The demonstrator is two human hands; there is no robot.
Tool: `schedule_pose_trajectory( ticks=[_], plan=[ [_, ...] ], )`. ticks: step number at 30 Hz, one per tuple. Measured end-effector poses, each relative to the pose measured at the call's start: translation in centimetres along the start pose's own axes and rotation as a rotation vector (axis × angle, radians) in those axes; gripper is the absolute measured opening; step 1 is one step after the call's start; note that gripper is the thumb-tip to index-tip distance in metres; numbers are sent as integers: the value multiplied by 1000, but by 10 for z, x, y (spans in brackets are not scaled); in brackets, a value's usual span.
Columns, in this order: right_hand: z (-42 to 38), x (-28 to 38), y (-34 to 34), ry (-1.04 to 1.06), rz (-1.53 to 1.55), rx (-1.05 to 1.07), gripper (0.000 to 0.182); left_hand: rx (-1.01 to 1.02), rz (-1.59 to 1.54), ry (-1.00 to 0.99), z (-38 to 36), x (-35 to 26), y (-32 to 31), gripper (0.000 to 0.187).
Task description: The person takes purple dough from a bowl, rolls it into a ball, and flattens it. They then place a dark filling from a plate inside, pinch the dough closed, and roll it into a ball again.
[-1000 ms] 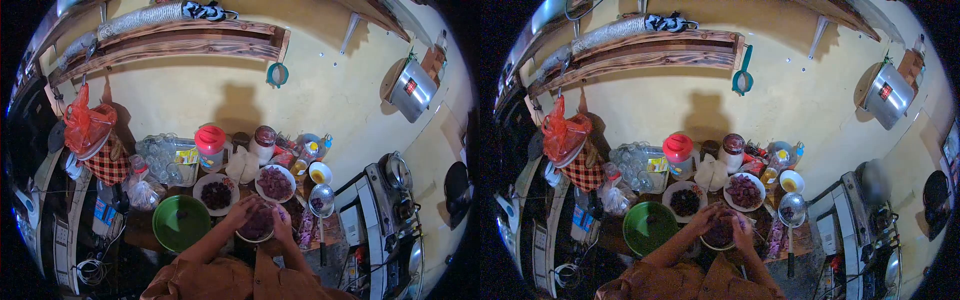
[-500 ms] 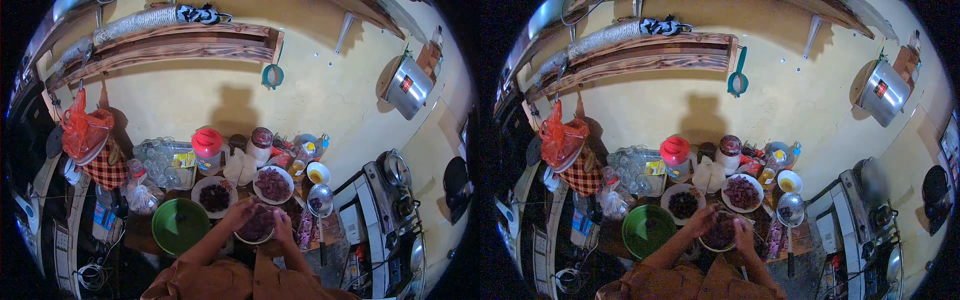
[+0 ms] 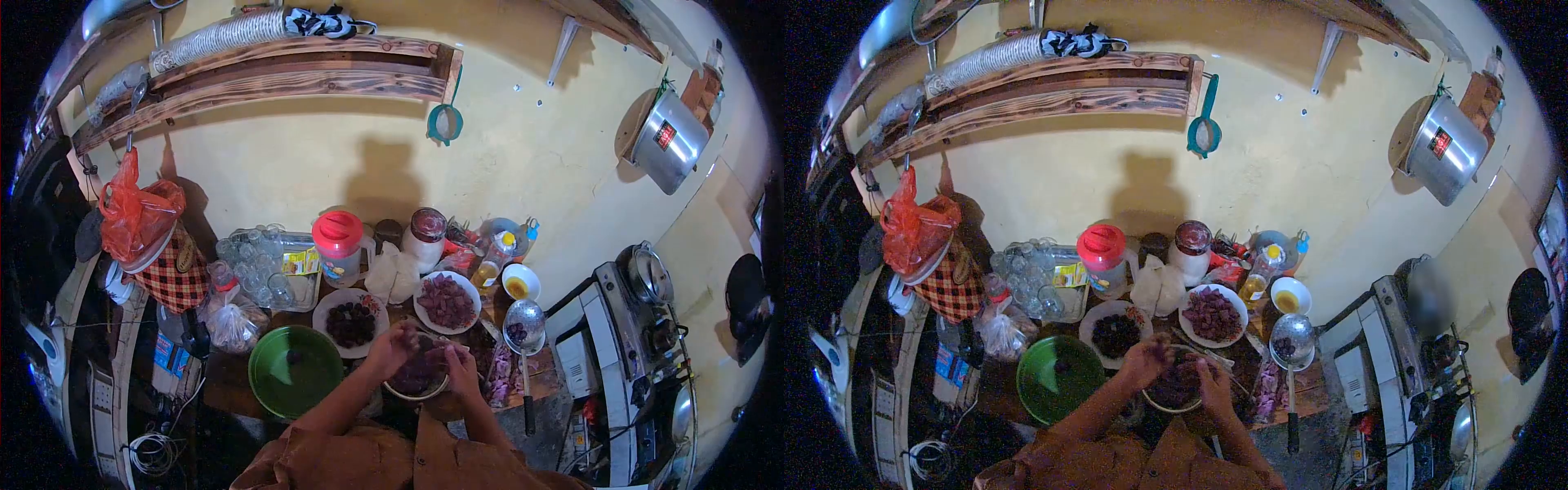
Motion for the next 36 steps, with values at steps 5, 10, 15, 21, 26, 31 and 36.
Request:
schedule_pose_trajectory(
  ticks=[5,10,15,21,26,31,36],
  plan=[
    [9,-20,1,28,4,-30,34,-476,527,-220,1,16,-51,33],
    [9,0,-5,-47,-79,-82,33,-515,1104,-191,-4,16,-74,25],
    [17,13,-24,-188,556,167,37,-87,1989,-586,-4,14,-69,26],
    [33,7,-26,-455,890,174,42,-66,1854,-465,-10,24,-74,32],
    [58,-39,-16,-270,1236,511,40,-359,1216,-428,-8,21,-79,39],
    [66,8,-54,9,21,-237,45,-410,925,-446,19,26,-63,50],
    [29,70,-75,525,-285,-50,59,-371,427,-464,45,6,-75,66]
  ],
)
Point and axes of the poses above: each hand's wrist, its own z-axis towards the middle knuckle, its own y-axis out of the back of the hand, x = y × z, the point moved 1 cm from there along z, towards the middle knuckle, and after that the axes turned 14 degrees about -z, right-handed, at the moved point
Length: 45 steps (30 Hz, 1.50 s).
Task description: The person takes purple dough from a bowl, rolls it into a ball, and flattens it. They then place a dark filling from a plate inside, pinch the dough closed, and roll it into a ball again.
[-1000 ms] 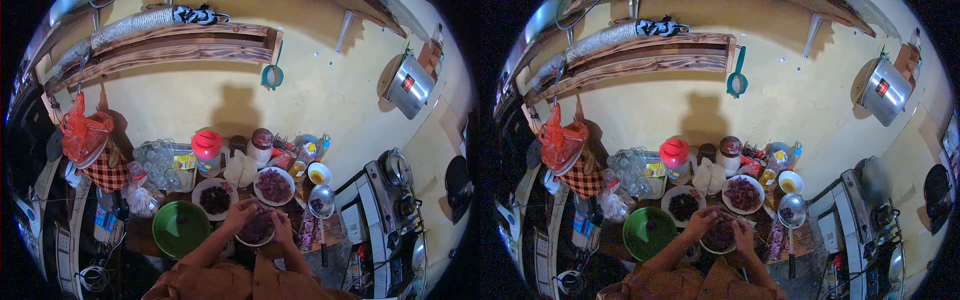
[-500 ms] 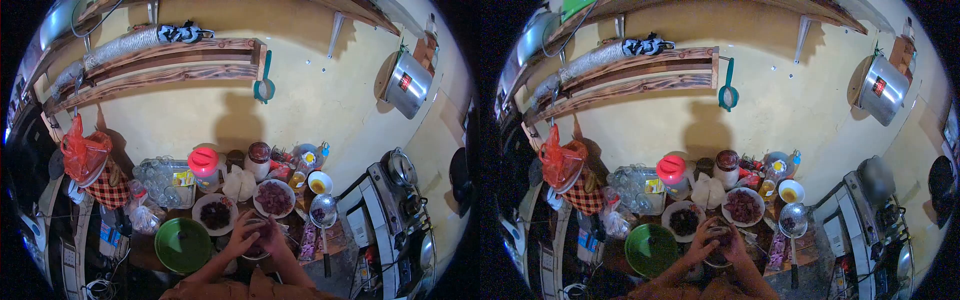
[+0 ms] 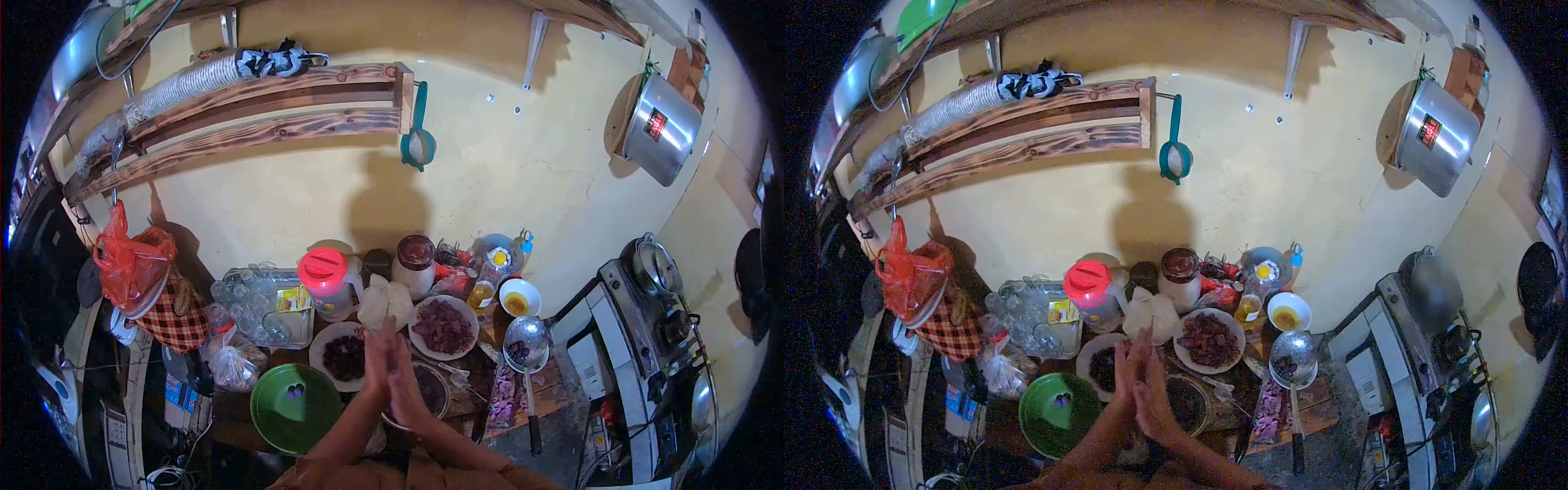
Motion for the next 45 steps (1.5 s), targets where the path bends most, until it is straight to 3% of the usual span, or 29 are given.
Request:
schedule_pose_trajectory(
  ticks=[2,4,5,6,8,9,11,12,14,16,18,19,20,22,24,25,26,28,29,31,32,34,35,36,38,39,41,45],
  plan=[
    [6,-13,12,10,34,63,65,24,10,110,-20,6,-19,69],
    [17,-15,22,-31,188,-188,72,-45,25,428,-38,27,-22,72],
    [16,-11,23,-28,187,-184,72,-126,113,450,-42,25,-39,82],
    [13,-3,23,31,50,-102,72,-123,111,447,-39,28,-39,82],
    [7,10,19,142,-224,54,71,-99,66,21,-27,27,-33,80],
    [2,4,15,158,-150,34,71,-96,70,24,-21,21,-24,80],
    [6,-28,17,63,-251,-2,72,169,-143,370,-16,1,-10,77],
    [6,-41,17,-34,-353,-32,73,166,-141,368,-23,3,-11,77],
    [20,-22,27,-7,-356,-112,73,137,44,419,-38,16,-36,78],
    [20,-8,24,23,-361,-190,74,66,111,321,-25,37,-5,79],
    [3,1,-2,-10,87,-94,71,140,-24,354,-22,19,-13,77],
    [5,27,21,189,-357,40,70,175,-89,374,-21,7,-16,76],
    [7,11,25,189,-355,38,70,209,-153,390,-20,-2,-19,75],
    [14,-23,22,-10,-472,-34,79,236,-219,403,-24,-2,-16,75],
    [25,-17,28,-24,-508,-59,80,121,-180,471,-28,18,-20,70],
    [29,-7,32,-37,-546,-86,81,10,19,431,-37,24,-25,70],
    [24,11,33,-38,-545,-83,81,7,18,430,-30,34,-5,70],
    [11,48,27,119,-365,75,71,342,572,-176,-11,54,46,72],
    [9,33,24,112,-364,74,71,341,573,-170,-15,39,31,72],
    [7,-10,16,68,-374,12,79,174,-308,428,-27,-5,-19,68],
    [8,-22,17,63,-372,17,79,167,-310,428,-30,-1,-18,68],
    [22,-25,29,-99,-527,-163,76,-7,-22,481,-37,17,-14,65],
    [23,-12,30,-55,-502,-124,79,-220,-31,502,-45,27,-8,61],
    [21,-10,26,-57,-503,-122,79,-222,-33,503,-46,31,5,61],
    [15,-5,19,152,-394,-34,86,179,-141,297,-40,33,22,56],
    [15,-3,23,149,-394,-33,86,177,-142,298,-41,30,25,56],
    [21,1,31,97,-759,43,76,44,-116,452,-43,25,24,52],
    [14,-11,28,133,-555,62,76,-23,23,458,-54,25,11,50]
  ],
)
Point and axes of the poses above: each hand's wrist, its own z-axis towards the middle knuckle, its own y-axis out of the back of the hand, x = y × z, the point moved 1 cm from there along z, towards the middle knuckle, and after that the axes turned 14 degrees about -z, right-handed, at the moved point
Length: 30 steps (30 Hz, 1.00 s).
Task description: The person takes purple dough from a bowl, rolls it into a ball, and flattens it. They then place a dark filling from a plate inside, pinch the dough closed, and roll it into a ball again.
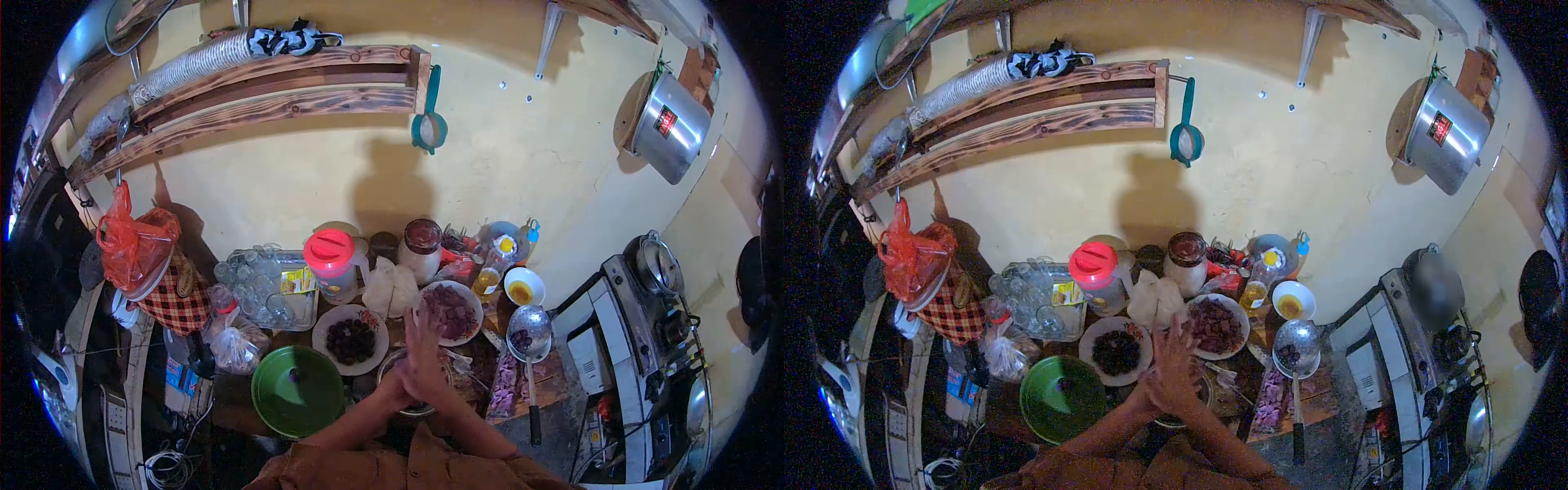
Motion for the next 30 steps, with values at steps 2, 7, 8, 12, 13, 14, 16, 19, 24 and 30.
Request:
schedule_pose_trajectory(
  ticks=[2,7,8,12,13,14,16,19,24,30],
  plan=[
    [-4,9,5,87,203,11,75,-6,159,-158,-6,1,16,44],
    [-10,-26,26,-30,326,-141,69,216,1107,304,-33,-31,44,40],
    [-12,-33,27,-90,446,-227,63,497,1277,477,-40,-31,39,40],
    [-19,-38,27,-217,655,-299,69,532,1202,53,-49,-3,42,42],
    [-20,-38,27,-217,656,-298,69,692,1198,14,-43,8,45,41],
    [-21,-39,29,-235,683,-310,59,853,1189,-25,-37,17,48,40],
    [-22,-43,30,-254,709,-323,49,842,1258,137,-30,27,45,39],
    [-23,-52,27,-185,688,-381,47,706,1348,86,-20,43,33,36],
    [-34,-74,28,-308,697,-402,54,560,1169,-221,-10,66,24,32],
    [-42,-85,38,-423,723,-455,49,802,1269,261,-21,13,29,38]
  ],
)
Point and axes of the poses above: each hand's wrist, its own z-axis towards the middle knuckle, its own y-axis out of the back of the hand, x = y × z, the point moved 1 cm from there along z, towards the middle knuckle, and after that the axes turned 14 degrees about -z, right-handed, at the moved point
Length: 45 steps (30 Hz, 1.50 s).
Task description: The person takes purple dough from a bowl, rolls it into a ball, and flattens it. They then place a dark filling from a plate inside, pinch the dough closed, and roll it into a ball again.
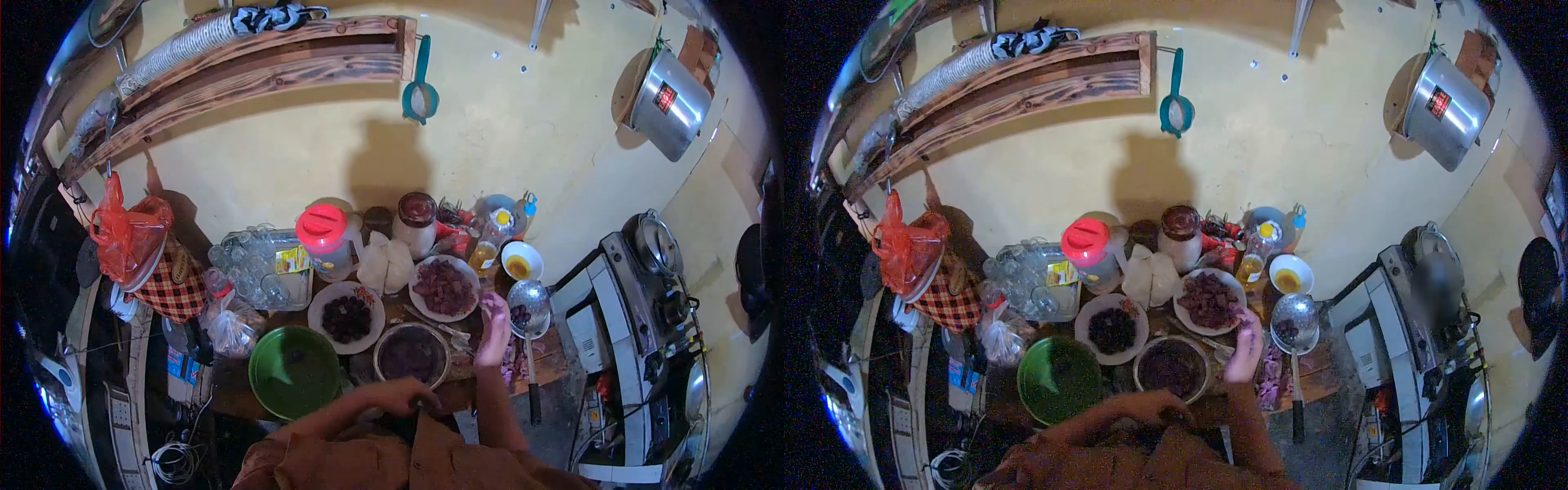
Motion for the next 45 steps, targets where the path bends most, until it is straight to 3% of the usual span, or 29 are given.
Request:
schedule_pose_trajectory(
  ticks=[3,5,12,14,18,20,24,26,28,29,30,32,34,37,39,40,41,43,44,45],
  plan=[
    [-3,2,-5,-79,107,-53,49,-3,-82,78,-15,-22,18,43],
    [-2,5,-3,-51,111,-21,49,-44,-91,-210,-21,-34,21,43],
    [6,8,-7,6,74,55,50,4,57,-87,-5,-22,-27,37],
    [4,6,-10,-21,69,37,49,-444,282,-202,-4,-14,-40,32],
    [7,7,-10,-9,66,51,46,-440,451,-139,-18,-22,-34,23],
    [7,4,-9,-2,84,56,45,-240,85,-109,-31,-16,-24,21],
    [3,-9,-5,-8,34,83,44,-80,-187,45,-69,-33,-3,27],
    [1,-10,-10,-62,61,134,43,-273,-159,57,-77,-28,8,29],
    [-3,-4,-21,-142,66,184,42,-681,-432,173,-70,-50,10,32],
    [-5,6,-28,-181,130,196,24,-849,-502,140,-63,-38,18,34],
    [-8,3,-34,-161,119,280,27,-1017,-572,107,-55,-26,25,35],
    [-15,5,-47,-149,103,364,31,-1101,-926,-287,-32,-35,24,40],
    [-25,21,-66,70,-114,414,49,-1099,-943,-258,-9,-38,20,42],
    [-46,26,-88,238,-234,376,64,-1043,-1122,-234,16,-40,14,52],
    [-56,35,-86,259,-95,446,64,-1028,-996,-373,19,-38,24,61],
    [-62,34,-84,236,-138,523,64,-1182,-1142,-364,23,-49,27,68],
    [-64,34,-83,215,-182,599,64,-1180,-1140,-368,21,-46,28,68],
    [-47,6,-77,189,-292,562,66,-864,-1243,-433,17,-54,27,74],
    [-42,-8,-74,156,-402,528,67,-836,-1346,-298,19,-67,15,74],
    [-42,-7,-73,154,-404,530,67,-837,-1350,-298,24,-64,9,74]
  ],
)
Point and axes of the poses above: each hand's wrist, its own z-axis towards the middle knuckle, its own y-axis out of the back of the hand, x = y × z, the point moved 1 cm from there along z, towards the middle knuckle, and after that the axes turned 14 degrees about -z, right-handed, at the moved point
